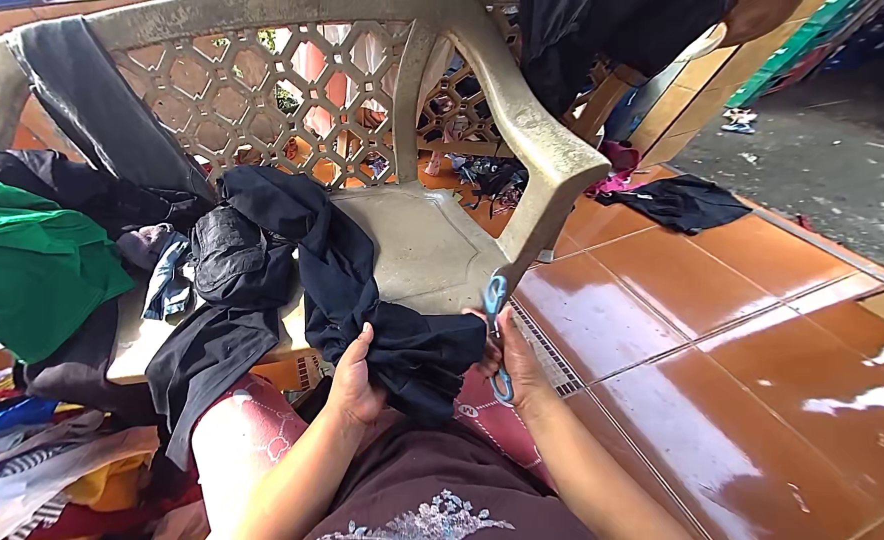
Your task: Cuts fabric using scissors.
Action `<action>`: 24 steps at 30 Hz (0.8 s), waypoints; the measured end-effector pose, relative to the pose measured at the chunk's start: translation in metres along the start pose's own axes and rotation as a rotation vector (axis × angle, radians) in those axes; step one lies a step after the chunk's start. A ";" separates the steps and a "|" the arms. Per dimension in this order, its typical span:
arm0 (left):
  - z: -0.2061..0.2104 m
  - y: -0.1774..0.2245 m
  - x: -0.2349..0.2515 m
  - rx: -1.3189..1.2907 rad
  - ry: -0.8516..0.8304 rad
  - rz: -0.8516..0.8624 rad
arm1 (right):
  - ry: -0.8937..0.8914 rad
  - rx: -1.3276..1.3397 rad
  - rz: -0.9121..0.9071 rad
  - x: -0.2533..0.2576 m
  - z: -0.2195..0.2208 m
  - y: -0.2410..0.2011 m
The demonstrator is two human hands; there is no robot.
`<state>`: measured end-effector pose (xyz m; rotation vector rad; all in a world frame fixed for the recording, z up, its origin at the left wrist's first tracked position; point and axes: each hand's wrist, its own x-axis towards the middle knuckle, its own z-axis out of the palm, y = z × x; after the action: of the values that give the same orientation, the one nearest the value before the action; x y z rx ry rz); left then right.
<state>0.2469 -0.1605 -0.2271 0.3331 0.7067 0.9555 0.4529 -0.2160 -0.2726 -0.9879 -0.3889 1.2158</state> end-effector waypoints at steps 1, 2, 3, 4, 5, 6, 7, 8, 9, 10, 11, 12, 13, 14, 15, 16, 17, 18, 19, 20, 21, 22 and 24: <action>0.000 0.000 0.001 0.006 -0.006 -0.010 | -0.059 0.012 0.081 -0.002 0.001 -0.002; -0.001 0.000 0.001 0.014 -0.007 -0.020 | -0.117 0.019 0.135 -0.005 0.005 -0.003; -0.001 0.000 0.001 0.030 -0.009 -0.030 | -0.160 0.037 0.166 -0.006 0.009 -0.003; -0.002 -0.001 0.001 0.047 -0.013 -0.040 | -0.177 0.061 0.182 -0.006 0.012 -0.003; -0.004 -0.001 0.001 0.067 -0.025 -0.048 | -0.163 0.048 0.184 -0.005 0.015 -0.004; -0.004 -0.001 0.001 0.087 -0.042 -0.055 | -0.117 0.022 0.161 -0.002 0.018 -0.006; -0.005 0.000 0.002 0.112 -0.057 -0.061 | -0.047 -0.013 0.112 0.001 0.019 -0.007; -0.006 0.003 0.002 0.145 -0.064 -0.065 | 0.036 -0.047 0.050 0.004 0.020 -0.009; -0.007 0.008 0.003 0.186 -0.066 -0.063 | 0.109 -0.067 -0.015 0.007 0.019 -0.009; -0.009 0.015 0.005 0.246 -0.069 -0.063 | 0.151 -0.060 -0.077 0.009 0.018 -0.010; -0.010 0.026 0.007 0.328 -0.075 -0.060 | 0.177 -0.028 -0.124 0.012 0.017 -0.012; -0.011 0.040 0.011 0.421 -0.084 -0.057 | 0.196 0.015 -0.156 0.016 0.016 -0.015; -0.011 0.055 0.017 0.503 -0.091 -0.052 | 0.220 0.051 -0.180 0.021 0.014 -0.019; -0.011 0.071 0.023 0.559 -0.086 -0.042 | 0.247 0.081 -0.207 0.027 0.012 -0.023; -0.008 0.087 0.028 0.600 -0.062 -0.024 | 0.274 0.112 -0.237 0.034 0.010 -0.028; -0.005 0.102 0.033 0.625 -0.028 -0.002 | 0.301 0.145 -0.271 0.040 0.009 -0.033; -0.003 0.117 0.039 0.639 -0.008 0.009 | 0.333 0.176 -0.301 0.045 0.009 -0.038; -0.003 0.132 0.046 0.642 -0.015 0.009 | 0.370 0.200 -0.320 0.050 0.010 -0.043; -0.004 0.147 0.055 0.647 -0.035 0.003 | 0.407 0.214 -0.328 0.054 0.011 -0.047; -0.004 0.160 0.063 0.644 -0.052 0.000 | 0.439 0.222 -0.324 0.059 0.012 -0.050; -0.004 0.171 0.071 0.634 -0.057 0.008 | 0.464 0.211 -0.315 0.063 0.012 -0.050; -0.004 0.181 0.079 0.627 -0.048 0.025 | 0.481 0.174 -0.296 0.067 0.011 -0.048; -0.001 0.196 0.094 0.671 0.039 0.071 | 0.466 0.039 -0.217 0.069 0.009 -0.038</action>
<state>0.1589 0.0257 -0.1575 0.9345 1.0493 0.7698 0.4927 -0.1503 -0.2535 -1.1271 -0.0985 0.7646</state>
